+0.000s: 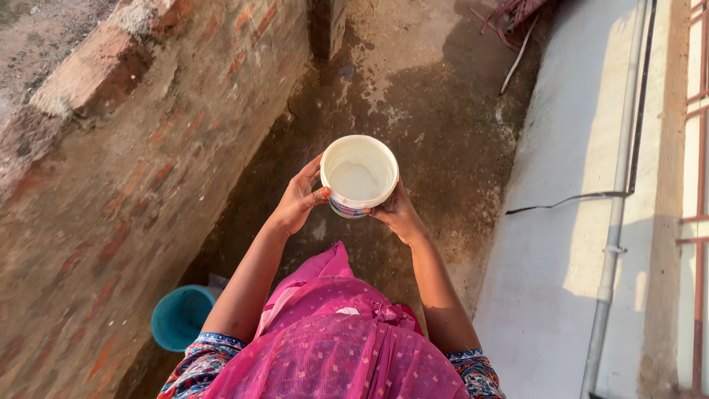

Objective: The person pours water from a plastic container into a potted plant and a plastic bottle containing a plant on a brick ledge.

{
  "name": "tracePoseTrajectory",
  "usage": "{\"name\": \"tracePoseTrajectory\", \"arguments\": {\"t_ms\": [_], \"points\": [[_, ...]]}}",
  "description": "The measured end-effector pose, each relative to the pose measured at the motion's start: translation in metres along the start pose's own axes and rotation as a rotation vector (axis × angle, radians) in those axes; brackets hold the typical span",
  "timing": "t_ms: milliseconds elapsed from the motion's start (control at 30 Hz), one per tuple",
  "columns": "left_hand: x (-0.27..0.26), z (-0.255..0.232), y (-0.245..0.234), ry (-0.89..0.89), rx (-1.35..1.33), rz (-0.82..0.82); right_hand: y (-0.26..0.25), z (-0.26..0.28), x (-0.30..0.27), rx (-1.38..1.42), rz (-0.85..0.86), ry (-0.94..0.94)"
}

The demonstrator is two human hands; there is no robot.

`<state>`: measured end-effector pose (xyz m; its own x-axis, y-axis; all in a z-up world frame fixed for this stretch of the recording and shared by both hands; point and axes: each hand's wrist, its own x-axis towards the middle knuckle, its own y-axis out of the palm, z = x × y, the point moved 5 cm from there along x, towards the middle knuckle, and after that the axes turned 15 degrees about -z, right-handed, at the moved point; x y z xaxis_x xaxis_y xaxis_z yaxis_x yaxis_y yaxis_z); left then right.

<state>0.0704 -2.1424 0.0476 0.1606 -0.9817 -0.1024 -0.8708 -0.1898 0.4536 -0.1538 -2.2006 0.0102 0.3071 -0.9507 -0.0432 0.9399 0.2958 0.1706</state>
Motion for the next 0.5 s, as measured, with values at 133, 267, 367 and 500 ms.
{"name": "tracePoseTrajectory", "arguments": {"t_ms": [133, 267, 367, 500], "points": [[0.160, 0.002, 0.025, 0.001, 0.035, 0.012, -0.064, -0.027, 0.152, 0.072, 0.106, 0.106], [0.303, 0.005, 0.056, -0.025, 0.014, 0.041, -0.109, -0.018, 0.309, 0.059, 0.150, -0.032], [0.413, 0.001, 0.085, -0.037, 0.014, 0.048, -0.139, 0.008, 0.395, -0.057, 0.121, -0.050], [0.562, 0.002, 0.123, -0.063, 0.042, 0.064, -0.182, 0.041, 0.526, -0.069, 0.047, -0.030]]}}
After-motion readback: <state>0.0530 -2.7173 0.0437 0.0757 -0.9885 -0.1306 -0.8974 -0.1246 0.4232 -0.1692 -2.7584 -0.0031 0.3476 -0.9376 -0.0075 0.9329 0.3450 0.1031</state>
